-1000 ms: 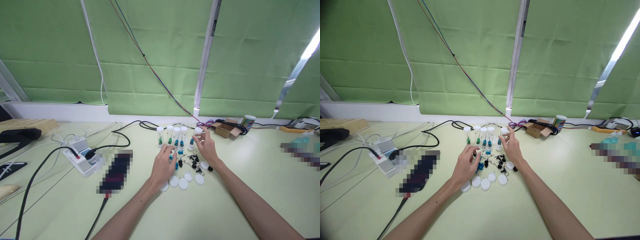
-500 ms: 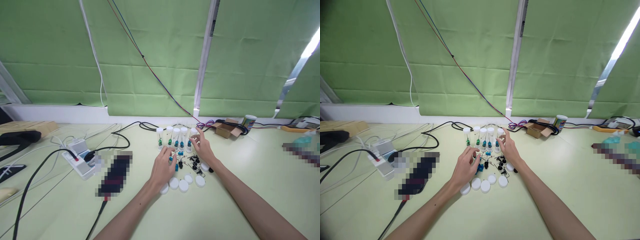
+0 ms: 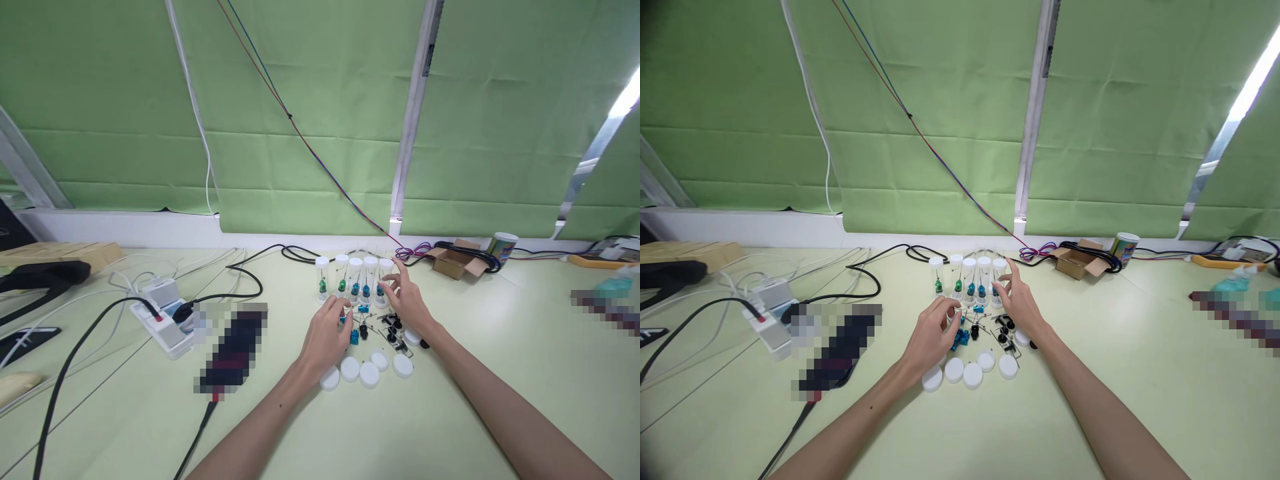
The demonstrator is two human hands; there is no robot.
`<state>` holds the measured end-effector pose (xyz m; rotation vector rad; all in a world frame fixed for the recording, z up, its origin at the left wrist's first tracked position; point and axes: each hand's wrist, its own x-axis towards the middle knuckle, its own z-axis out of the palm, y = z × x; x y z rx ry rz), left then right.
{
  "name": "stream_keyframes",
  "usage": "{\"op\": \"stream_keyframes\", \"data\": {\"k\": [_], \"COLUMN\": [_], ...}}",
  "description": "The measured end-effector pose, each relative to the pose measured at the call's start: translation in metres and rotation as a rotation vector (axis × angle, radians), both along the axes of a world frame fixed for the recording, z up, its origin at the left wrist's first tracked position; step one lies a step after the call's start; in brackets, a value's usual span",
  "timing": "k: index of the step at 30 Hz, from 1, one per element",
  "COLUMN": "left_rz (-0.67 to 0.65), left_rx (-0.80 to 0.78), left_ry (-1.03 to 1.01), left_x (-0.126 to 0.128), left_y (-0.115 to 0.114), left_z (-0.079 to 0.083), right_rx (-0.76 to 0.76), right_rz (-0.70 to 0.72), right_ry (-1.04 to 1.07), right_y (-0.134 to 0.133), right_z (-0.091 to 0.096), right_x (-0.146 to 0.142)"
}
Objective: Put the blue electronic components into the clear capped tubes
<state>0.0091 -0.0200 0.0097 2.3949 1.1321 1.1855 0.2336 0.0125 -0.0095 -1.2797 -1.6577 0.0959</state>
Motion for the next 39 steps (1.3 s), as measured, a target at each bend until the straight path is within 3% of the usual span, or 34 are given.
{"op": "stream_keyframes", "data": {"k": [7,16,20,23,28,33,39], "left_rz": [-0.004,0.009,0.030,0.055,0.060,0.040,0.039], "left_rx": [-0.010,0.006,-0.015,-0.045,-0.114,-0.161,-0.091], "left_ry": [0.009,0.009,0.029,0.067,0.188,0.254,0.295], "left_x": [-0.003,-0.010,-0.012,-0.013,-0.016,-0.018,-0.018], "left_y": [0.003,0.009,0.011,0.013,0.015,0.014,0.016], "left_z": [0.001,0.005,0.007,0.007,0.005,0.004,0.003], "right_rx": [0.046,0.436,0.497,0.408,0.135,-0.017,-0.098], "right_rz": [-0.110,-0.344,-0.242,-0.091,0.149,0.220,0.214], "right_ry": [-0.048,0.046,-0.021,-0.115,-0.316,-0.444,-0.464], "right_y": [-0.007,-0.023,-0.029,-0.034,-0.040,-0.040,-0.037], "right_z": [0.007,0.037,0.038,0.033,0.024,0.017,0.012], "right_x": [0.001,0.007,-0.008,-0.025,-0.045,-0.051,-0.052]}}
